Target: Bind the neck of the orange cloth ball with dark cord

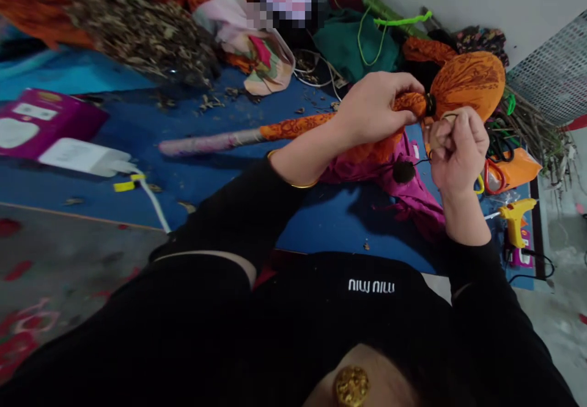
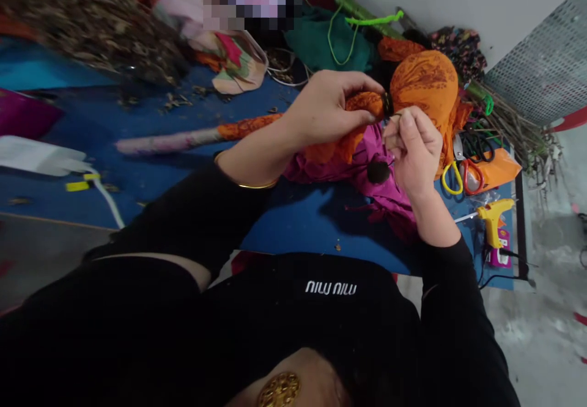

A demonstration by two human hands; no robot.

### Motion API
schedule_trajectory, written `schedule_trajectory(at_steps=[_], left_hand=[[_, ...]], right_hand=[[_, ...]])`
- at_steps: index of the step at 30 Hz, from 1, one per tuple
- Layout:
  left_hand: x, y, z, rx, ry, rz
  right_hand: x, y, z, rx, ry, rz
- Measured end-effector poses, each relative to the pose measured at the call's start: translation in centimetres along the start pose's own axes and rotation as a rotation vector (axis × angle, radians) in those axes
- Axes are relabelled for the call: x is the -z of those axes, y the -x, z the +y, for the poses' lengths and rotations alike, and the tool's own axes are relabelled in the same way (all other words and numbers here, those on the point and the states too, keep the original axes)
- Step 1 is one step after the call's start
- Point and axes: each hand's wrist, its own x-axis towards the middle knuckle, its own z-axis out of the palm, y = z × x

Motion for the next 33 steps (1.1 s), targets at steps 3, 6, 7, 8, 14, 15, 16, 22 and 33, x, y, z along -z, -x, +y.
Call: schedule_trajectory(at_steps=[3, 6, 7, 8, 14, 15, 16, 22, 33], left_hand=[[-0.6, 0.3, 0.6, 0.043, -0.113, 0.018], [-0.5, 0.8, 1.5, 0.087, -0.185, 0.014], [-0.4, 0.9, 1.6, 0.097, -0.203, 0.021], [-0.4, 1.0, 1.7, 0.103, -0.217, 0.029], [-1.2, 0.6, 0.1, 0.098, -0.277, 0.051], [-1.3, 0.5, -0.3, 0.094, -0.285, 0.051], [-1.4, 0.3, -0.8, 0.085, -0.29, 0.046], [-1.5, -0.3, -3.0, 0.029, -0.294, 0.032], [-1.0, -0.2, -2.9, 0.034, -0.095, -0.122]], right_hand=[[-0.2, 0.1, -1.2, -0.104, -0.004, 0.094], [-1.0, 0.5, -3.3, -0.115, -0.081, 0.203], [-1.2, 0.7, -4.0, -0.119, -0.099, 0.223], [-1.5, 0.9, -4.5, -0.121, -0.119, 0.238], [-2.1, 1.4, -4.3, -0.065, -0.1, 0.219], [-1.9, 1.4, -4.1, -0.052, -0.051, 0.181], [-1.6, 1.3, -4.1, -0.035, 0.002, 0.136], [1.3, 0.2, -5.9, 0.254, 0.271, -0.034], [2.9, -1.1, -4.8, 0.239, 0.198, -0.124]])
